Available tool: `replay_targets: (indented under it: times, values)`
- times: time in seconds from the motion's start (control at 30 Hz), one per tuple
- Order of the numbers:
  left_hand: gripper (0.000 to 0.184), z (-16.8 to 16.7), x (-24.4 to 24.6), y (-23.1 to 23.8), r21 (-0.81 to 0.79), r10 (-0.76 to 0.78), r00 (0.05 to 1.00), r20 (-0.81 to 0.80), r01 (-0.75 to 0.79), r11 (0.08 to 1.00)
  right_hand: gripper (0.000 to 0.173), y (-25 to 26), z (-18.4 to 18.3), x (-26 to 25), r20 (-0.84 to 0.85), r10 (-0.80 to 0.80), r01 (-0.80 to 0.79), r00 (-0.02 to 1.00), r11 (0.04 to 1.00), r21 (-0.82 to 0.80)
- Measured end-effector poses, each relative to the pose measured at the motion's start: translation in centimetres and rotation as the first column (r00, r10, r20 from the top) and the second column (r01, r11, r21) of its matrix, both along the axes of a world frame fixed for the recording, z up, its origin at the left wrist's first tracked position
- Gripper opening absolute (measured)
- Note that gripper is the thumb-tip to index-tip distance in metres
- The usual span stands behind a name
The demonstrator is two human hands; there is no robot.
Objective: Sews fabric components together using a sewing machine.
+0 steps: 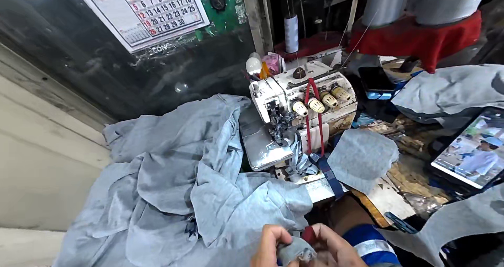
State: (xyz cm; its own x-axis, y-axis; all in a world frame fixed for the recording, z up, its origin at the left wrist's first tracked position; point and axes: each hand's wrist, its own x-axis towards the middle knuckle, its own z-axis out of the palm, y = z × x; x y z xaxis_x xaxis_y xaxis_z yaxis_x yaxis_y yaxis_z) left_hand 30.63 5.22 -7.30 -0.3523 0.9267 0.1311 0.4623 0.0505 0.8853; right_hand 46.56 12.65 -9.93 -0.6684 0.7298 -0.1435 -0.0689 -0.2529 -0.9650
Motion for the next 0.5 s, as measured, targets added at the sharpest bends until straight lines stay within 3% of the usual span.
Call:
replay_targets:
  times: [0.07, 0.13, 0.23, 0.3, 0.43, 0.5]
  values:
    - [0.017, 0.2, -1.5, 0.1, -0.046, -0.079, 0.995, -0.066, 0.076, 0.996, 0.019, 0.8, 0.1, -0.4, 0.126, -0.081, 0.037, 0.989, 0.946, 0.322]
    - [0.016, 2.2, -3.1, 0.7, 0.007, -0.088, 0.975, -0.205, 0.092, 0.996, 0.019, 1.7, 1.7, -0.9, 0.154, -0.101, 0.018, 0.983, 0.886, 0.463]
    - [0.017, 4.3, -5.4, 4.1, 0.086, 0.002, 0.855, -0.518, 0.050, 0.995, 0.022, 3.2, 2.2, -2.7, 0.196, -0.053, -0.040, 0.979, 0.895, 0.445]
    - [0.015, 2.4, -6.9, 6.9, 0.072, 0.018, 0.738, -0.675, 0.042, 0.997, 0.023, 4.1, 0.3, -4.0, 0.265, -0.103, -0.021, 0.959, 0.904, 0.427]
    - [0.024, 1.0, -7.3, 8.8, -0.116, -0.120, 0.647, -0.753, 0.050, 0.992, 0.027, 4.9, -1.3, -4.5, 0.324, -0.183, 0.020, 0.928, 0.894, 0.448]
    - [0.020, 1.0, -7.3, 8.7, -0.125, -0.129, 0.650, -0.749, 0.053, 0.991, 0.025, 4.9, -1.6, -4.6, 0.310, -0.218, 0.040, 0.925, 0.869, 0.493]
